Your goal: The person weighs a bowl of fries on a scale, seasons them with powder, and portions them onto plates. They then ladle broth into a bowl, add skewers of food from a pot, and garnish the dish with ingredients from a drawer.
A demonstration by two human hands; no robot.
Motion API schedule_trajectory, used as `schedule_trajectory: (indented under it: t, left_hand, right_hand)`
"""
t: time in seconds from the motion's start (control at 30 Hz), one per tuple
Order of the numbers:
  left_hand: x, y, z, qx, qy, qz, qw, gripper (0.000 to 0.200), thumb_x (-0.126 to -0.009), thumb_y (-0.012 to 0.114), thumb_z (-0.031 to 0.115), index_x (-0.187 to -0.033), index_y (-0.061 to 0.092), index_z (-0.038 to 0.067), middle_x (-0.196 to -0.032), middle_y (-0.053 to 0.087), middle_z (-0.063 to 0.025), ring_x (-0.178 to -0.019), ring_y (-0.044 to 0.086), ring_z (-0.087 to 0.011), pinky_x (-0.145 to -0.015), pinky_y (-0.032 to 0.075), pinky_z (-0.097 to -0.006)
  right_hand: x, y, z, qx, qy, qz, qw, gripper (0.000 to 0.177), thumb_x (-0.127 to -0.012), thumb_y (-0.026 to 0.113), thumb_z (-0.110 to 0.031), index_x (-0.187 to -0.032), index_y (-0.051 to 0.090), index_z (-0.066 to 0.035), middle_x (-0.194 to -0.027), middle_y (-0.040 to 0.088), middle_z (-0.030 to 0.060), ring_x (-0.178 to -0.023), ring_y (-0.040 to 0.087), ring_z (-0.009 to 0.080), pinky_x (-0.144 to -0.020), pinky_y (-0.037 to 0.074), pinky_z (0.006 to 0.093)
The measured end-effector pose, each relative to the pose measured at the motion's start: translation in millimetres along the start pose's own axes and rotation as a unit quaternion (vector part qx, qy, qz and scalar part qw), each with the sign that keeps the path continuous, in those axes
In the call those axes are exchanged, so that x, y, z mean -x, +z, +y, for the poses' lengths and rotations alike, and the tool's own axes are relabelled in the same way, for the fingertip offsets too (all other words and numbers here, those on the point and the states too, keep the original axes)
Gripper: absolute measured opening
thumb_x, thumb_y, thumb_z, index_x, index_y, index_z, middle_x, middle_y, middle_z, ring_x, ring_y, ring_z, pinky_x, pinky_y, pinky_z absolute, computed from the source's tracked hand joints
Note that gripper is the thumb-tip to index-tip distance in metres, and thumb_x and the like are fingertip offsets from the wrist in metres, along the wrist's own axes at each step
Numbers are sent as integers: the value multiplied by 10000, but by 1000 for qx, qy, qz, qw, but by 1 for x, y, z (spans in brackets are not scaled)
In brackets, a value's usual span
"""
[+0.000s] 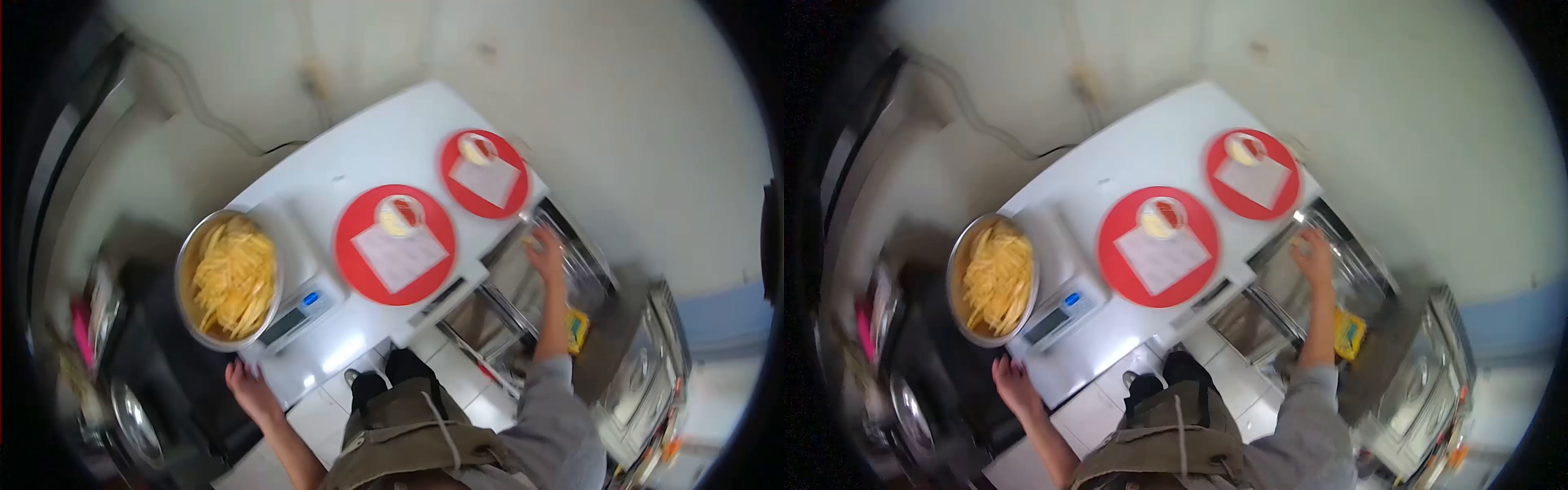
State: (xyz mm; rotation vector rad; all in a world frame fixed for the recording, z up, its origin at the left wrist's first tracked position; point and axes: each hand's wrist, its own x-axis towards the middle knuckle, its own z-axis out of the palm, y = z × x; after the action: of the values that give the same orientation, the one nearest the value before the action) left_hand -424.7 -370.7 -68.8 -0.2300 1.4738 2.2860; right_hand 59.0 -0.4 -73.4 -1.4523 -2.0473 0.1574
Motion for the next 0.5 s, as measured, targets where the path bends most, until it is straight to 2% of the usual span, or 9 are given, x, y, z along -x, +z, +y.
schedule_trajectory:
  t: [0.03,0.1,0.17,0.23,0.3,0.33,0.4,0.47,0.5]
  left_hand:
    - [-1,-2,1,7,3,-15,1000,340,-808,542,166,-1125,425,121,-1139,451,-47,-995,419,-163,-912,339,-383]
    - [7,3,7,-15,9,-13,1000,296,-790,539,124,-1071,447,130,-1125,447,-29,-998,428,-151,-915,333,-392]
    - [11,5,11,5,8,-11,1000,308,-780,540,100,-1066,433,141,-1128,433,-30,-1047,411,-155,-922,326,-390]
    - [17,15,21,17,13,-24,999,328,-782,543,99,-1079,414,147,-1156,409,-31,-1102,380,-156,-933,316,-390]
    - [20,24,35,11,27,-36,999,321,-801,524,96,-1092,398,150,-1174,390,-31,-1128,354,-152,-942,306,-390]
    - [22,28,43,7,41,-34,999,310,-810,514,89,-1091,397,150,-1175,387,-31,-1127,352,-146,-943,303,-389]
    - [22,28,61,14,73,-36,997,274,-841,476,95,-1100,402,141,-1178,385,-29,-1117,350,-133,-945,296,-366]
    - [20,28,79,-1,113,-32,993,278,-858,469,146,-1129,407,130,-1183,397,-26,-1108,366,-150,-957,293,-363]
    - [19,29,83,-14,148,-27,989,297,-875,463,197,-1157,412,120,-1189,409,-24,-1099,381,-167,-968,290,-359]
  right_hand:
    - [-10,-8,-39,-82,-15,35,996,234,-640,642,-21,-866,588,-40,-843,600,95,-778,600,225,-760,460,290]
    - [-28,-27,-127,-156,-46,93,982,210,-653,641,6,-855,591,-23,-845,611,91,-785,604,171,-747,459,269]
    - [-43,-27,-216,-360,-125,155,912,332,-674,643,1,-994,555,-7,-859,608,79,-793,597,140,-740,461,267]
    - [-49,-26,-307,-422,-165,88,887,490,-706,624,2,-1162,447,-16,-866,609,78,-812,593,141,-746,461,268]
    - [-53,-13,-361,-396,-189,-44,897,589,-730,605,7,-1259,345,-20,-892,610,82,-844,583,147,-785,450,281]
    - [-44,-15,-381,-393,-191,-43,898,589,-730,605,7,-1259,345,-20,-892,610,82,-844,583,147,-785,450,281]
    - [-29,-25,-418,-403,-108,-74,906,570,-733,609,0,-1254,379,-15,-914,610,106,-884,580,165,-805,445,297]
    - [0,-61,-393,-432,-120,-95,889,569,-729,610,16,-1250,382,3,-937,609,124,-909,580,175,-832,438,312]
    - [25,-106,-381,-542,63,-207,812,495,-774,569,-16,-1237,398,19,-950,605,146,-978,565,216,-865,423,349]
